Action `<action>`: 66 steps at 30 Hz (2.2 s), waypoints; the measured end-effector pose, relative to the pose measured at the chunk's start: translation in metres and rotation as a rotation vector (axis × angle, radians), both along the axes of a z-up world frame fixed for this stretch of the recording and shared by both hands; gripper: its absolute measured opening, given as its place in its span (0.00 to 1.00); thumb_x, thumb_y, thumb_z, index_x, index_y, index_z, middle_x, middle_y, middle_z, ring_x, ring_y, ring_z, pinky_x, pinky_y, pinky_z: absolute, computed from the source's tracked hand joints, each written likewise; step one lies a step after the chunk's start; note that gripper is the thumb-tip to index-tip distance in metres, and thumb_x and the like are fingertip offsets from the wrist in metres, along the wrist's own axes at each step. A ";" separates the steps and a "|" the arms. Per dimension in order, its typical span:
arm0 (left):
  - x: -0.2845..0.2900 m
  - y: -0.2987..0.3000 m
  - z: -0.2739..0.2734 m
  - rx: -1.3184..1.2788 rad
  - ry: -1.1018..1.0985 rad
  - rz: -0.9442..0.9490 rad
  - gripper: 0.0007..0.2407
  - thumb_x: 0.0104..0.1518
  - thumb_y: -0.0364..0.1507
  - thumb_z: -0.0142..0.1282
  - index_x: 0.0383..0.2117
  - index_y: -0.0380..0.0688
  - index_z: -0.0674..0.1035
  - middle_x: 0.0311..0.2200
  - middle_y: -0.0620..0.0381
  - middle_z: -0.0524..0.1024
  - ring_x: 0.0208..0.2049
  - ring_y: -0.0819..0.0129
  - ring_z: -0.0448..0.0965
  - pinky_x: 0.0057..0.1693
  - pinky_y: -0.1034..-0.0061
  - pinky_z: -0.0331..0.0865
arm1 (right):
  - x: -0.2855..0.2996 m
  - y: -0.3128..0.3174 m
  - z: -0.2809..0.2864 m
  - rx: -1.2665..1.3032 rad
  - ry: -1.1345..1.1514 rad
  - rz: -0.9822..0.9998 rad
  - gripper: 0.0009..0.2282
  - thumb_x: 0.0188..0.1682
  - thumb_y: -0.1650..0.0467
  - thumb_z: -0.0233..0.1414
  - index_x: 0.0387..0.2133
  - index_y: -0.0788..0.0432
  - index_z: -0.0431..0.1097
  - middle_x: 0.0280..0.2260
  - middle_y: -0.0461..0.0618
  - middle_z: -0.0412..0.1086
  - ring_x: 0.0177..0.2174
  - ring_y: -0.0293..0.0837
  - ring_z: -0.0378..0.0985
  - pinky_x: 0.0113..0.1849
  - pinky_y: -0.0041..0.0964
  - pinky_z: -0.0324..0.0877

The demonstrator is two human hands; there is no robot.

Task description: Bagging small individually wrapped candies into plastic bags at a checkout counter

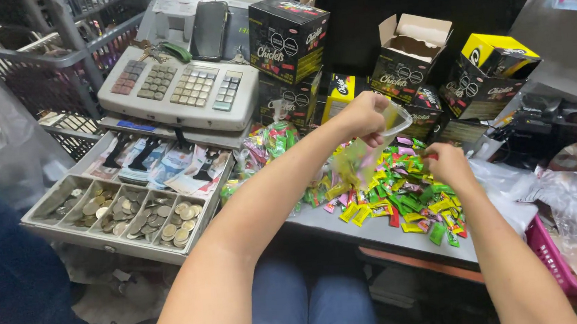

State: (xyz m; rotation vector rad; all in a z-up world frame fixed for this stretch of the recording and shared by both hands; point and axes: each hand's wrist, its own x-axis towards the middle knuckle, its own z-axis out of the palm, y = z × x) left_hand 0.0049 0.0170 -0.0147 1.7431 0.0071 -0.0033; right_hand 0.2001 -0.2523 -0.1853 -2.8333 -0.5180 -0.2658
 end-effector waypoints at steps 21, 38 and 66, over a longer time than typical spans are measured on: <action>-0.001 0.003 0.001 0.001 -0.005 0.004 0.25 0.52 0.10 0.46 0.61 0.27 0.68 0.62 0.27 0.62 0.19 0.56 0.85 0.24 0.73 0.85 | -0.040 0.012 0.075 1.252 0.559 0.128 0.03 0.56 0.70 0.56 0.38 0.53 0.69 0.34 0.46 0.74 0.32 0.43 0.82 0.35 0.40 0.82; -0.003 -0.017 0.015 -0.016 0.078 -0.052 0.28 0.49 0.09 0.48 0.61 0.32 0.68 0.39 0.27 0.80 0.16 0.64 0.82 0.22 0.76 0.80 | -0.128 0.067 0.191 0.089 -0.383 0.576 0.13 0.52 0.75 0.54 0.48 0.58 0.80 0.37 0.56 0.68 0.34 0.57 0.75 0.38 0.49 0.70; -0.007 -0.013 0.008 -0.046 0.088 -0.069 0.31 0.48 0.10 0.55 0.63 0.38 0.65 0.38 0.31 0.80 0.18 0.66 0.83 0.22 0.78 0.81 | -0.139 0.073 0.213 0.386 -0.064 0.723 0.15 0.51 0.81 0.59 0.52 0.63 0.74 0.42 0.56 0.77 0.40 0.40 0.78 0.43 0.32 0.72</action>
